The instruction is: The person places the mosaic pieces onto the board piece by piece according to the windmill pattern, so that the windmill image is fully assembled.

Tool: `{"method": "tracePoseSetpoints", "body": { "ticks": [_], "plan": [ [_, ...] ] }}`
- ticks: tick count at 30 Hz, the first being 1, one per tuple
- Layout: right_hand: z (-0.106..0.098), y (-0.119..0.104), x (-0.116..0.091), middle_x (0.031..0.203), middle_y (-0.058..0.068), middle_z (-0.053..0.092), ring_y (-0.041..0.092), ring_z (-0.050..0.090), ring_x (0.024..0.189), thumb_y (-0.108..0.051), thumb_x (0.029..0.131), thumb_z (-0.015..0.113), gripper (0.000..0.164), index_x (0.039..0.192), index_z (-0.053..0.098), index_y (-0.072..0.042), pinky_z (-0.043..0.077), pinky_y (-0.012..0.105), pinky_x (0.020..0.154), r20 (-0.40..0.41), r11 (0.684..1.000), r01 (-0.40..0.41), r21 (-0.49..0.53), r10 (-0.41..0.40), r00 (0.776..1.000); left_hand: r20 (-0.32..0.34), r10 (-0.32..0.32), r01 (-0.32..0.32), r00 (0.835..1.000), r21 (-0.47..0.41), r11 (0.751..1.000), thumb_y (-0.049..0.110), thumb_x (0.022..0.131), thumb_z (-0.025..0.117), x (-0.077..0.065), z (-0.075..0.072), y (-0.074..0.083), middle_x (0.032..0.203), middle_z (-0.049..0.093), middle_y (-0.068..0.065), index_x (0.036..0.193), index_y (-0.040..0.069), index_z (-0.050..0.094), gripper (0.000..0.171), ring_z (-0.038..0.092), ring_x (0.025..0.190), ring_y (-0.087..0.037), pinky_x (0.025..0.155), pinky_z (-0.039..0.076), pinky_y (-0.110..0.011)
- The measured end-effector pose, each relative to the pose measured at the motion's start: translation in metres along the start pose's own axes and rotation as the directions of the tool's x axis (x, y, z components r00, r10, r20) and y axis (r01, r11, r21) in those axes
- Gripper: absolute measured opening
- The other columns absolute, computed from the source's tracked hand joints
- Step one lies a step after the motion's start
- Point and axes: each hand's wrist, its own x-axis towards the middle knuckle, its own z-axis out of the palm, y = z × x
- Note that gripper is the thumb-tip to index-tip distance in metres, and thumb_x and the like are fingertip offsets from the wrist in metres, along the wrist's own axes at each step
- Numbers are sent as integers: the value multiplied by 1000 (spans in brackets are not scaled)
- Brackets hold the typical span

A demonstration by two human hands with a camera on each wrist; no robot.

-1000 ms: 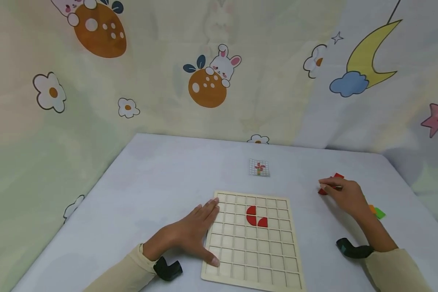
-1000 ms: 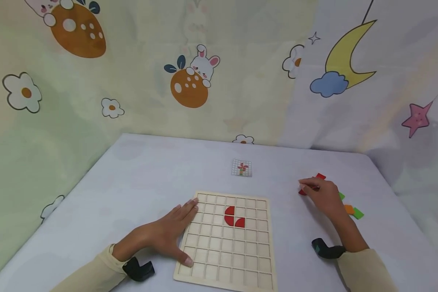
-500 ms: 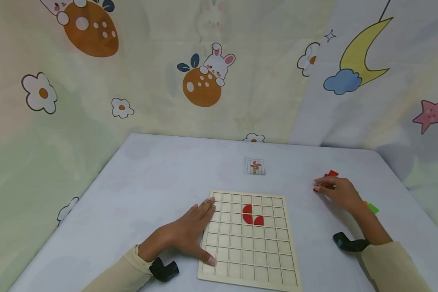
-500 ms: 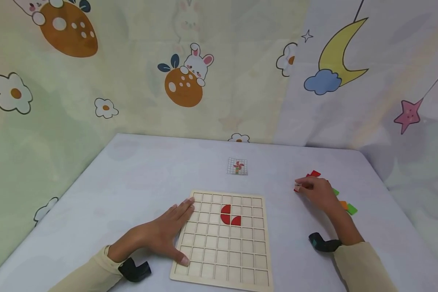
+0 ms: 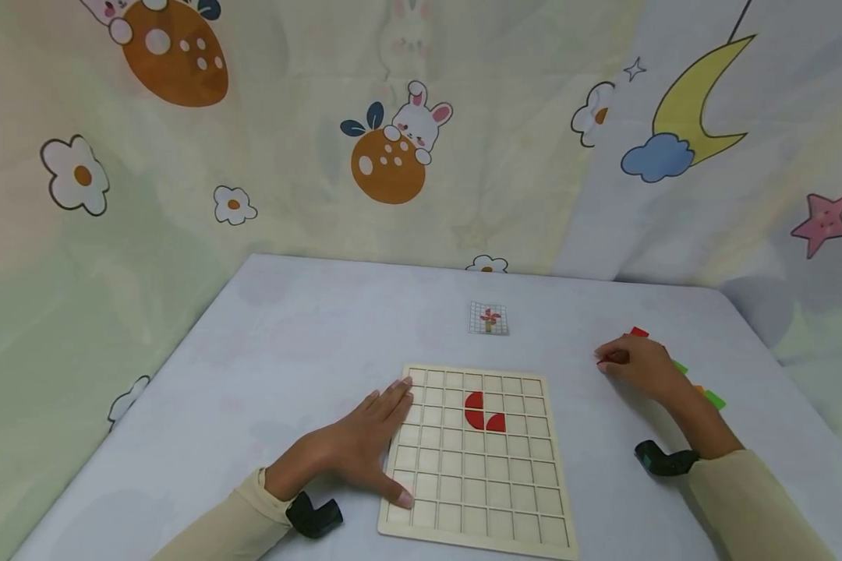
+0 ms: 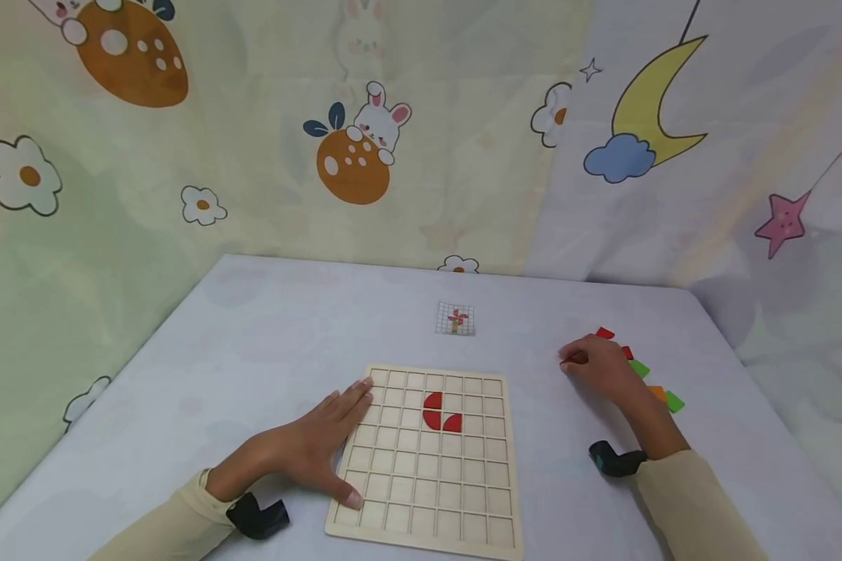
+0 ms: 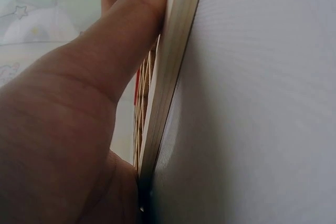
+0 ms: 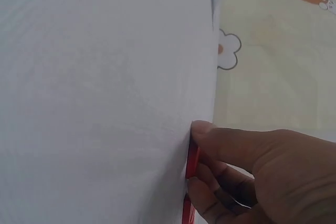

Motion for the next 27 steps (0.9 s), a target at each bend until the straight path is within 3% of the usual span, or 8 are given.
{"method": "tracePoseSetpoints", "body": {
  "ticks": [4, 8, 18, 27],
  "plan": [
    [-2, -2, 3, 96, 17, 69, 34, 62, 90, -8, 86, 73, 17, 99, 74, 3, 50, 48, 75, -5, 999, -2, -41, 2, 1000, 1, 4, -4, 1000, -11, 1000, 82, 66, 65, 1, 0, 0, 162, -10, -8, 156, 4, 5, 133, -8, 147, -22, 116, 3, -46],
    [-1, -3, 5, 102, 22, 68, 37, 60, 94, -9, 89, 70, 23, 107, 71, 5, 51, 50, 78, -26, 999, -28, -24, 28, 999, 0, -5, 5, 1000, -8, 1000, 81, 65, 66, 1, -1, 0, 162, -9, -8, 156, 4, 5, 134, -7, 147, -21, 116, 4, -46],
    [3, -3, 2, 108, 28, 64, 39, 56, 95, 1, 91, 61, 22, 111, 70, 6, 51, 49, 76, -40, 996, -90, -6, 90, 995, 7, -7, 8, 1000, -5, 1000, 81, 66, 66, 1, -1, -1, 162, -8, -9, 156, 4, 6, 133, -7, 147, -22, 116, 5, -47],
    [8, -6, 0, 108, 24, 67, 38, 59, 98, 2, 89, 64, 23, 111, 70, 4, 52, 50, 79, -84, 999, -50, 21, 51, 995, 15, -16, 16, 1000, -4, 1000, 82, 65, 65, 0, -1, -1, 162, -10, -6, 156, 5, 6, 134, -9, 147, -19, 117, 4, -45]
  ]
}}
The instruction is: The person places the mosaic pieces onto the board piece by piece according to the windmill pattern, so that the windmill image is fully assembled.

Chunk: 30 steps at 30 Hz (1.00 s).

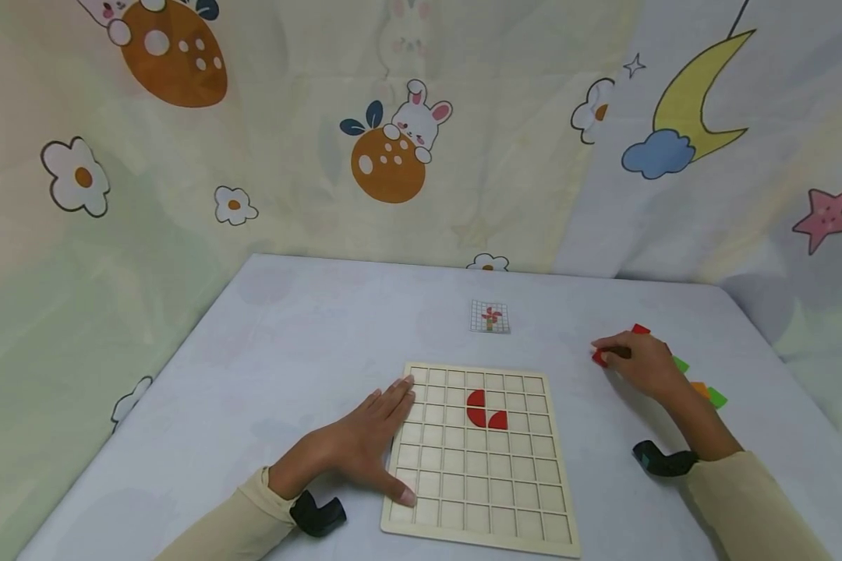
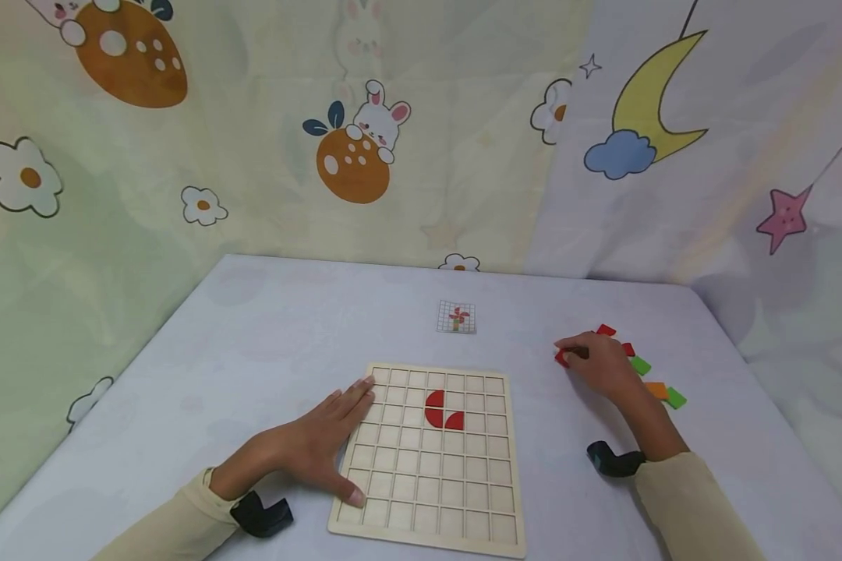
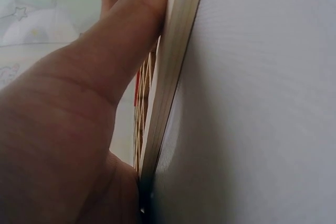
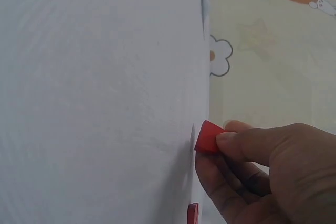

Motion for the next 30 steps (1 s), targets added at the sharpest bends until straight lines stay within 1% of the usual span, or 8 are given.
{"method": "tracePoseSetpoints", "body": {
  "ticks": [3, 6, 10, 13, 18, 22, 25, 30],
  "plan": [
    [1, -1, -1, 110, 23, 67, 39, 58, 101, 3, 90, 65, 24, 113, 70, 3, 52, 53, 82, -1, 999, 26, 25, -26, 1000, -1, -4, 4, 1000, 8, 1000, 84, 64, 64, 0, 1, 0, 162, -10, -6, 157, 5, 6, 134, -8, 147, -19, 117, 4, -45],
    [1, -3, -2, 109, 22, 67, 38, 59, 100, 4, 90, 63, 24, 112, 70, 3, 53, 51, 81, 0, 998, 53, 46, -53, 999, -2, -7, 7, 1000, 14, 1000, 84, 64, 63, 0, 2, 0, 162, -10, -6, 156, 5, 5, 135, -8, 147, -19, 117, 4, -45],
    [4, -7, -3, 107, 18, 67, 33, 60, 93, 2, 90, 65, 25, 115, 68, 1, 54, 38, 77, 5, 996, 60, 60, -60, 998, -5, -4, 4, 1000, 16, 1000, 84, 64, 64, 0, 2, 0, 162, -10, -6, 156, 5, 4, 135, -9, 147, -19, 117, 3, -45],
    [6, -14, -4, 104, 16, 68, 30, 61, 89, -1, 90, 67, 27, 117, 66, 1, 52, 25, 72, -3, 997, 42, 65, -42, 999, -9, 1, 0, 1000, 13, 1000, 84, 64, 64, 0, 2, 0, 162, -10, -7, 156, 5, 5, 135, -8, 147, -19, 117, 4, -45],
    [6, -35, -12, 97, 12, 68, 26, 62, 84, -3, 89, 69, 29, 118, 65, 1, 49, 16, 65, -69, 993, 38, 113, -30, 997, -9, 3, -3, 1000, 6, 1000, 83, 65, 64, 1, 2, 0, 162, -9, -7, 156, 5, 5, 134, -8, 147, -20, 117, 4, -45],
    [6, -49, -17, 94, 8, 70, 23, 63, 79, -1, 87, 71, 22, 110, 70, -1, 51, 17, 63, -120, 980, 120, 158, -102, 988, -5, 2, -2, 1000, 13, 1000, 83, 64, 64, 0, 1, 0, 162, -10, -7, 156, 5, 5, 134, -9, 147, -19, 117, 3, -45],
    [7, -57, -20, 96, 7, 70, 22, 63, 81, 1, 87, 71, 21, 108, 72, -3, 52, 19, 64, -99, 972, 141, 186, -124, 987, 0, -3, 3, 1000, 25, 1000, 84, 64, 63, 0, 1, 1, 162, -11, -6, 156, 5, 4, 135, -10, 147, -18, 117, 3, -44],
    [12, -69, -26, 101, 5, 69, 21, 63, 87, 3, 88, 69, 23, 109, 73, -6, 53, 19, 71, 10, 969, 113, 219, -118, 993, 0, 1, -1, 1000, 19, 1000, 83, 65, 63, -1, 0, 1, 162, -11, -6, 156, 5, 4, 134, -9, 147, -19, 117, 3, -45]
  ]
}}
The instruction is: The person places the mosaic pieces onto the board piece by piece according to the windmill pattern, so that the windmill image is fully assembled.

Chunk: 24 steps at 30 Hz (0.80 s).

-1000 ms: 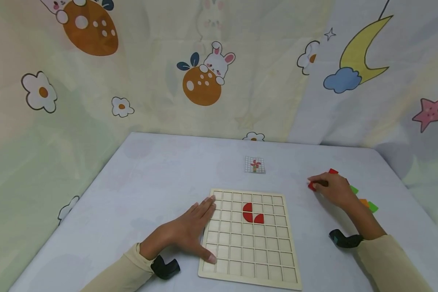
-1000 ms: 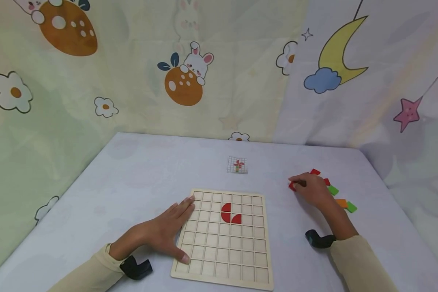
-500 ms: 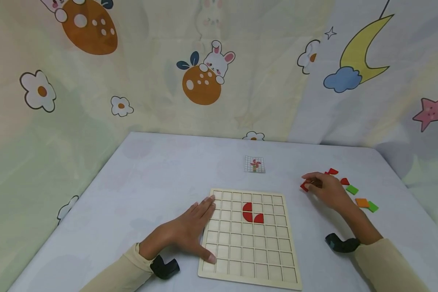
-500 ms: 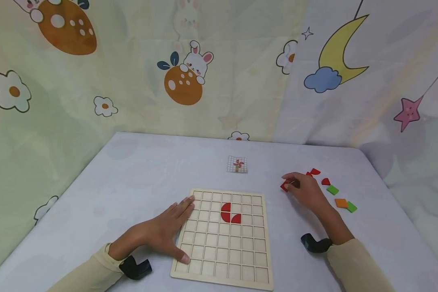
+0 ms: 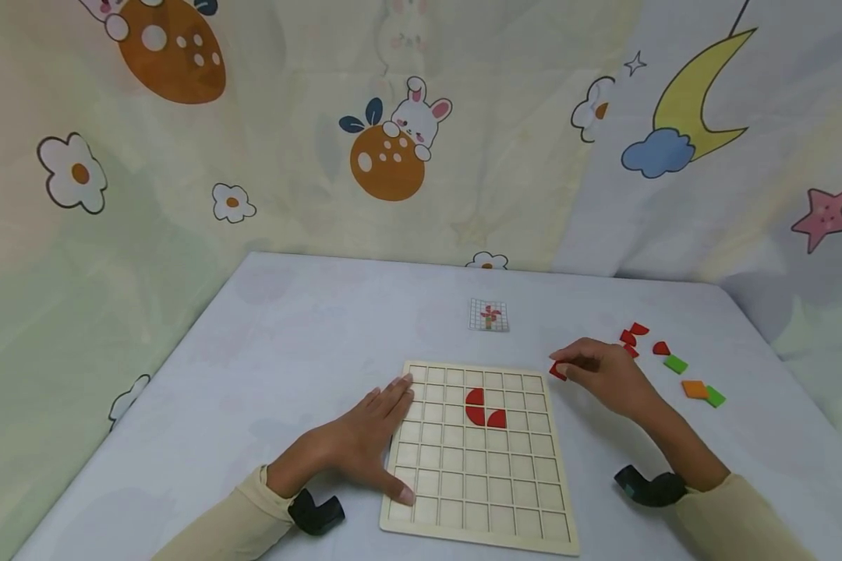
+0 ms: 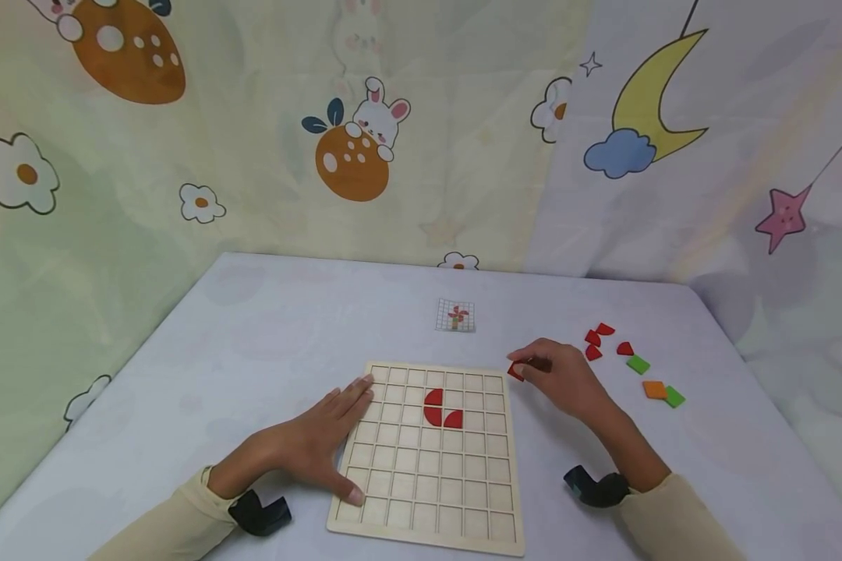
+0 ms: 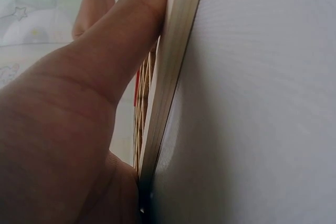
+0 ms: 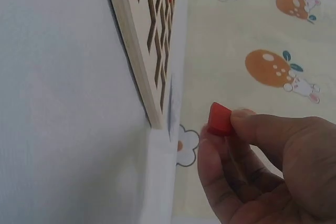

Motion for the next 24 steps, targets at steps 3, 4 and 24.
{"method": "tracePoseSetpoints", "body": {
  "ticks": [3, 4, 24],
  "plan": [
    [8, -7, -4, 101, 2, 68, 20, 63, 87, 2, 88, 68, 23, 108, 73, -7, 53, 21, 72, 70, 1000, -1, 25, -1, 998, -2, 6, -6, 1000, -17, 1000, 82, 65, 64, 0, 0, 0, 162, -9, -7, 156, 5, 6, 133, -8, 147, -20, 117, 4, -46],
    [10, -10, -6, 101, 1, 68, 20, 63, 87, 2, 88, 68, 23, 108, 73, -7, 53, 22, 72, 94, 999, -2, 37, -1, 996, -2, 6, -7, 1000, -23, 1000, 82, 65, 64, -1, 0, 0, 162, -9, -7, 156, 5, 6, 133, -8, 147, -20, 117, 4, -46],
    [43, -43, -15, 90, -7, 66, 12, 58, 79, -3, 84, 75, 13, 93, 74, -12, 52, 24, 69, 261, 999, 41, 20, -45, 964, -8, 6, -6, 1000, -13, 1000, 83, 66, 63, -1, 1, -2, 162, -10, -7, 156, 5, 4, 133, -8, 147, -20, 117, 4, -46]
  ]
}}
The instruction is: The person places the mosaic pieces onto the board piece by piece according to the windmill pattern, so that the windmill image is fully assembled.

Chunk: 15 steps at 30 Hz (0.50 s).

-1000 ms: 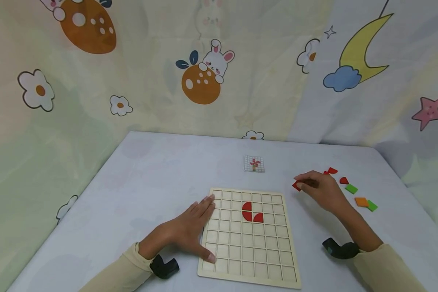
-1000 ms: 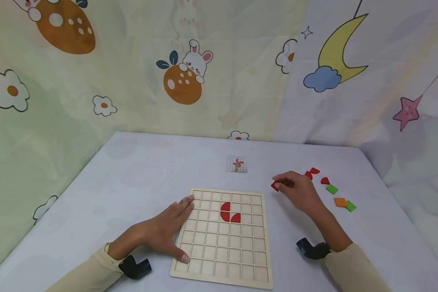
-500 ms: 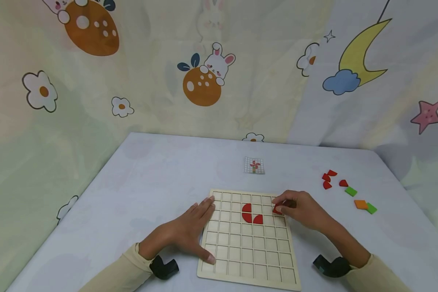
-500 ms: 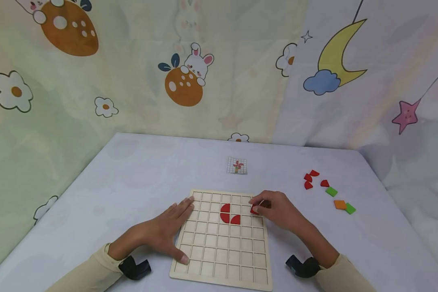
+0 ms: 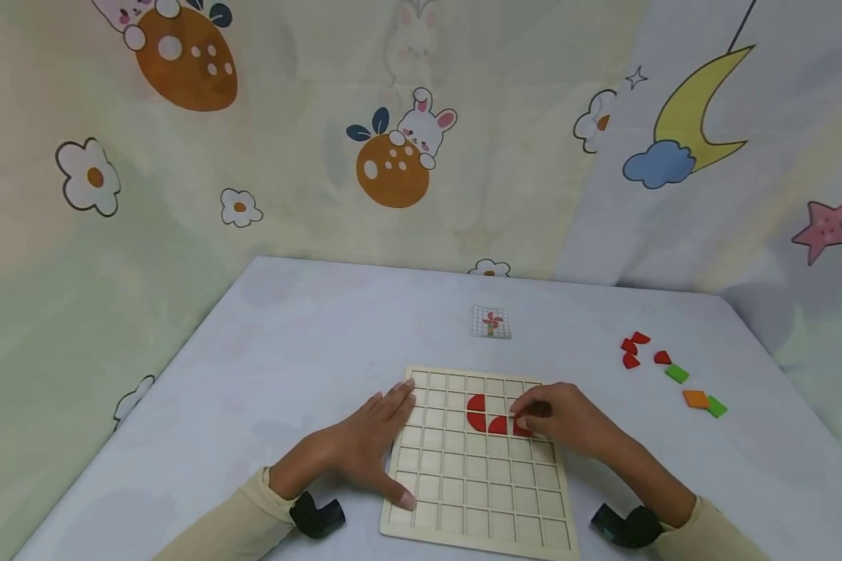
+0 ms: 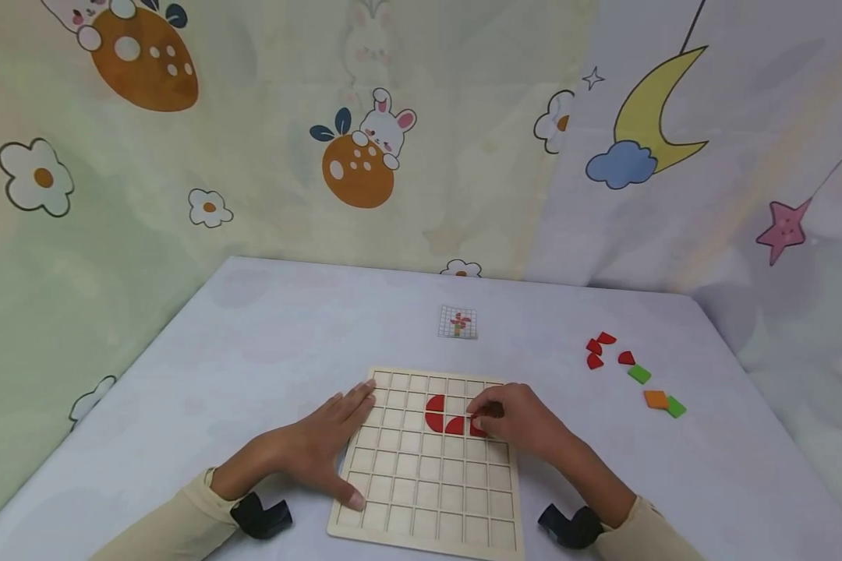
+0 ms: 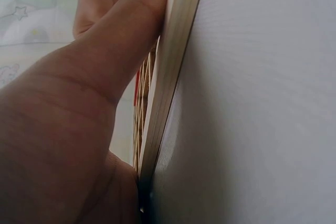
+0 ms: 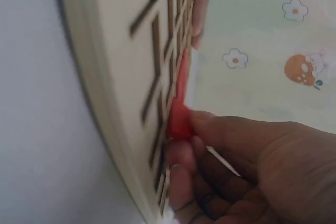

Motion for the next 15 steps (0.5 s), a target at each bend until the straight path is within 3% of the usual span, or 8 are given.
{"method": "tracePoseSetpoints", "body": {
  "ticks": [5, 15],
  "plan": [
    [1, -1, 1, 87, -8, 63, 11, 55, 75, -1, 84, 74, 14, 93, 73, -12, 50, 23, 65, 20, 999, 26, -42, -25, 999, 6, -8, 8, 1000, -10, 1000, 82, 65, 64, -1, 0, 0, 162, -9, -7, 156, 5, 6, 133, -8, 147, -20, 117, 4, -45],
    [-2, -7, -3, 94, -6, 63, 11, 58, 83, -4, 83, 76, 18, 100, 73, -11, 53, 24, 72, 76, 999, 45, 11, -46, 996, 11, -9, 9, 1000, -11, 1000, 82, 66, 64, 0, -2, 2, 162, -9, -7, 156, 5, 6, 132, -8, 147, -20, 117, 4, -46]
  ]
}}
